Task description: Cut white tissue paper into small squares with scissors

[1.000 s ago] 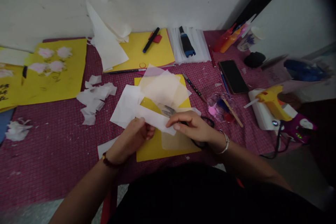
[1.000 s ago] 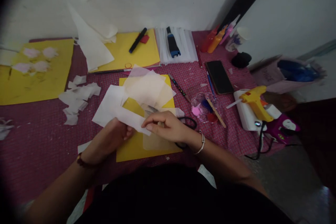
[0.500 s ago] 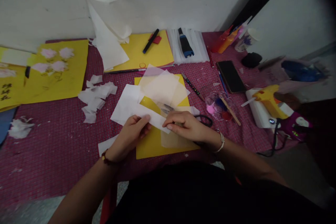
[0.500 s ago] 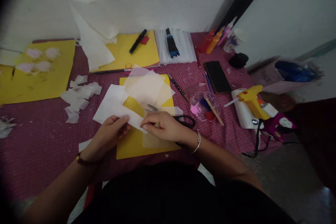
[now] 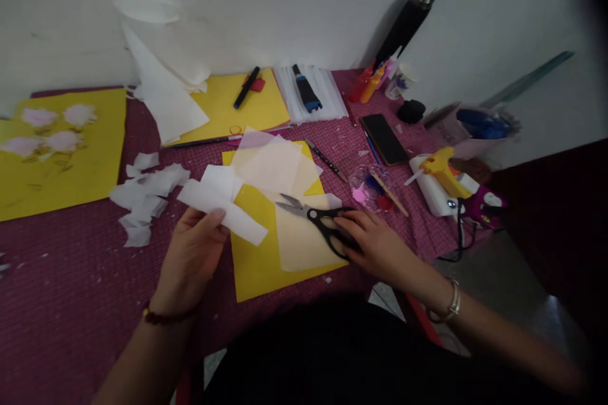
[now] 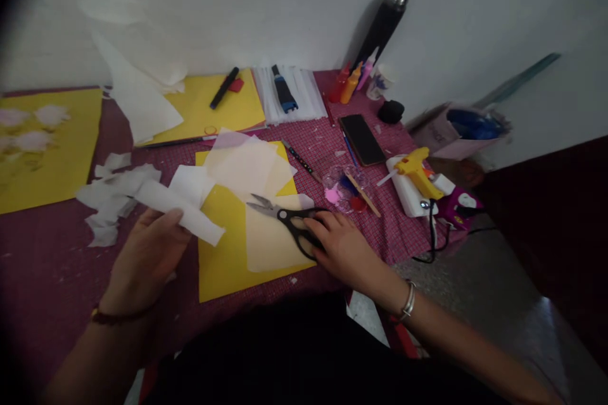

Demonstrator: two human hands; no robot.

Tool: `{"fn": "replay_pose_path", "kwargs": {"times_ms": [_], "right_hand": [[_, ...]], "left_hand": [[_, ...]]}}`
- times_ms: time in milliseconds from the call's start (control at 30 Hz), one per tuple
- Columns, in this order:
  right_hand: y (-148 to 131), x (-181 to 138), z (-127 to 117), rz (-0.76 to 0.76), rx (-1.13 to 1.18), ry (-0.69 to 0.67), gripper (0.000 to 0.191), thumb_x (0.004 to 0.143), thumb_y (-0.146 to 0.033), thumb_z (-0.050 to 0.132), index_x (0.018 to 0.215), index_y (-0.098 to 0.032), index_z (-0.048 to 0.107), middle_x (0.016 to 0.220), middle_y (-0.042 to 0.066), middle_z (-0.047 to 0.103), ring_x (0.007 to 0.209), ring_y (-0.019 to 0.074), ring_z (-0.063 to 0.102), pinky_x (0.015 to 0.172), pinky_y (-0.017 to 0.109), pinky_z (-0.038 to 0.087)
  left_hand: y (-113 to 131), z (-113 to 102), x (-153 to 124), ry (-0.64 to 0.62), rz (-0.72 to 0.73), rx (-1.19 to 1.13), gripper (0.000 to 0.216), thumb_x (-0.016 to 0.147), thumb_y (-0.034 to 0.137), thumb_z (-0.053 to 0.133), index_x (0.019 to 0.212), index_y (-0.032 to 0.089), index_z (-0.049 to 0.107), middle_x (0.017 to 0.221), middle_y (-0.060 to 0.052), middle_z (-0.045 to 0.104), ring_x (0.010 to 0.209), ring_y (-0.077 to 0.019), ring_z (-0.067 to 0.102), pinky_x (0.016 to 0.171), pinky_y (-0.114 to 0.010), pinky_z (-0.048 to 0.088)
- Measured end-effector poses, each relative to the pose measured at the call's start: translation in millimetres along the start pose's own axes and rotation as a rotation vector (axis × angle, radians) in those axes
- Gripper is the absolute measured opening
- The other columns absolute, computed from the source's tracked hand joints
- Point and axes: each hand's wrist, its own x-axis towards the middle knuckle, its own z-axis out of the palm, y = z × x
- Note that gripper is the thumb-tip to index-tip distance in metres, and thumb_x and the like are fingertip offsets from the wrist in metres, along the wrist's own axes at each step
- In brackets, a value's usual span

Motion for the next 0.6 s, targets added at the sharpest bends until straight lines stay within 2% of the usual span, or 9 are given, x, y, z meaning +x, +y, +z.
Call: {"fn": "replay_pose_path", "kwargs": {"times_ms": [133, 233, 300, 367, 433, 533, 600], "right_hand": [[0, 8, 8, 0.001, -0.106, -0.025, 0.048, 0.084, -0.019, 0.057, 0.132, -0.018, 0.054, 0.116, 0.016, 0.058, 0.108, 0.0301, 0.056, 0.092, 0.048, 0.049], [-1, 21, 0, 0.008, -0.13, -0.052, 0.051, 0.079, -0.019, 0.061, 0.129, -0.016, 0.056, 0.107, 0.015, 0.06, 0.1, 0.0298, 0.058, 0.089, 0.048, 0.049], [-1, 26, -10, 0.025, -0.069, -0.059, 0.048, 0.076, -0.019, 0.063, 0.124, -0.016, 0.058, 0.106, 0.014, 0.061, 0.099, 0.0297, 0.059, 0.09, 0.047, 0.049], [-2, 28, -21, 0.045, 0.108, -0.07, 0.045, 0.079, -0.02, 0.062, 0.123, -0.017, 0.056, 0.11, 0.013, 0.062, 0.102, 0.028, 0.06, 0.092, 0.045, 0.048], [-5, 26, -32, 0.059, 0.382, -0.133, 0.052, 0.083, -0.021, 0.06, 0.133, -0.019, 0.048, 0.117, 0.013, 0.061, 0.104, 0.0248, 0.061, 0.092, 0.041, 0.048], [-13, 21, -41, -0.04, 0.803, -0.371, 0.068, 0.087, -0.026, 0.06, 0.147, -0.02, 0.029, 0.127, 0.014, 0.057, 0.113, 0.0226, 0.057, 0.096, 0.039, 0.045], [-21, 19, -41, -0.117, 1.032, -0.544, 0.074, 0.087, -0.034, 0.063, 0.149, -0.019, 0.025, 0.127, 0.015, 0.055, 0.117, 0.0227, 0.054, 0.099, 0.039, 0.041]], "left_hand": [[-5, -4, 2, -0.016, -0.058, -0.059, 0.02, 0.068, 0.009, 0.076, 0.082, 0.022, 0.072, 0.091, 0.001, 0.076, 0.081, -0.0143, 0.068, 0.068, -0.022, 0.056], [-8, -6, 5, -0.028, -0.055, -0.111, 0.019, 0.069, 0.008, 0.075, 0.086, 0.018, 0.072, 0.092, -0.002, 0.077, 0.082, -0.0151, 0.07, 0.072, -0.024, 0.056], [-9, -8, 7, -0.043, -0.071, -0.154, 0.022, 0.071, 0.009, 0.075, 0.091, 0.018, 0.071, 0.095, -0.003, 0.076, 0.084, -0.0156, 0.07, 0.077, -0.026, 0.056], [-9, -10, 9, -0.059, -0.095, -0.202, 0.024, 0.073, 0.011, 0.074, 0.096, 0.018, 0.07, 0.094, -0.003, 0.076, 0.084, -0.0158, 0.071, 0.08, -0.028, 0.056], [-8, -12, 11, -0.074, -0.113, -0.242, 0.025, 0.074, 0.013, 0.072, 0.099, 0.016, 0.07, 0.092, -0.004, 0.076, 0.084, -0.0164, 0.071, 0.082, -0.03, 0.056], [-6, -13, 12, -0.073, -0.115, -0.269, 0.024, 0.075, 0.014, 0.07, 0.1, 0.015, 0.069, 0.092, -0.005, 0.077, 0.083, -0.0176, 0.071, 0.083, -0.032, 0.056], [-4, -13, 12, -0.066, -0.114, -0.278, 0.023, 0.076, 0.013, 0.068, 0.099, 0.014, 0.069, 0.091, -0.006, 0.077, 0.083, -0.018, 0.071, 0.082, -0.033, 0.056]]}}
